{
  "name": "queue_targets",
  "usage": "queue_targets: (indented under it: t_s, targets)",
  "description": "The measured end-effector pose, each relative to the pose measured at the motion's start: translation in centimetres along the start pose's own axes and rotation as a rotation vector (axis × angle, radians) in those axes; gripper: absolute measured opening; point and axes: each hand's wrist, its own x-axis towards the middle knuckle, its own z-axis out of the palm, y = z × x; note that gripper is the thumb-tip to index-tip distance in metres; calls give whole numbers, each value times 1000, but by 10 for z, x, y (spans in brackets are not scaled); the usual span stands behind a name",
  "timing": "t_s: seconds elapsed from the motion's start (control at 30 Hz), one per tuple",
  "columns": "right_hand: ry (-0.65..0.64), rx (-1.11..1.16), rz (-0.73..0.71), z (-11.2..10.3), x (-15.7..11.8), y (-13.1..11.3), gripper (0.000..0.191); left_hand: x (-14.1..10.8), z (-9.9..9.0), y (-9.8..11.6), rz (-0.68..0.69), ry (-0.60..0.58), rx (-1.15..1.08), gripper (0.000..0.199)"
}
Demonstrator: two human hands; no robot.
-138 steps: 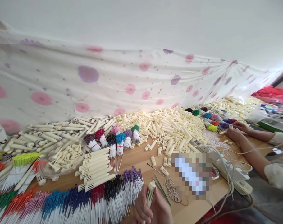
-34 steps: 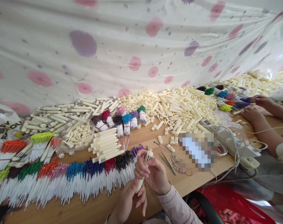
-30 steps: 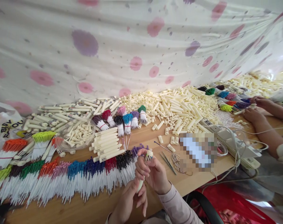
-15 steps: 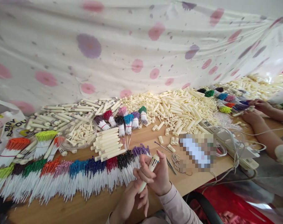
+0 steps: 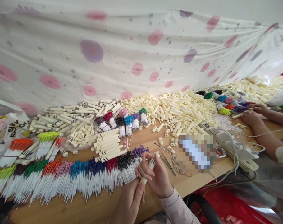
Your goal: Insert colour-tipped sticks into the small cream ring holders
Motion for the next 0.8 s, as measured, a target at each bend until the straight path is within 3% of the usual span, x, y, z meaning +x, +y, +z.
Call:
queue_targets:
  t_s: [0.43, 0.8]
  targets:
    - [112, 3, -32, -3, 1, 10, 6, -5, 3, -12, 52, 64, 132, 40]
    - [62, 35, 30, -1, 2, 4, 19, -1, 0, -18, 47, 9, 121, 45]
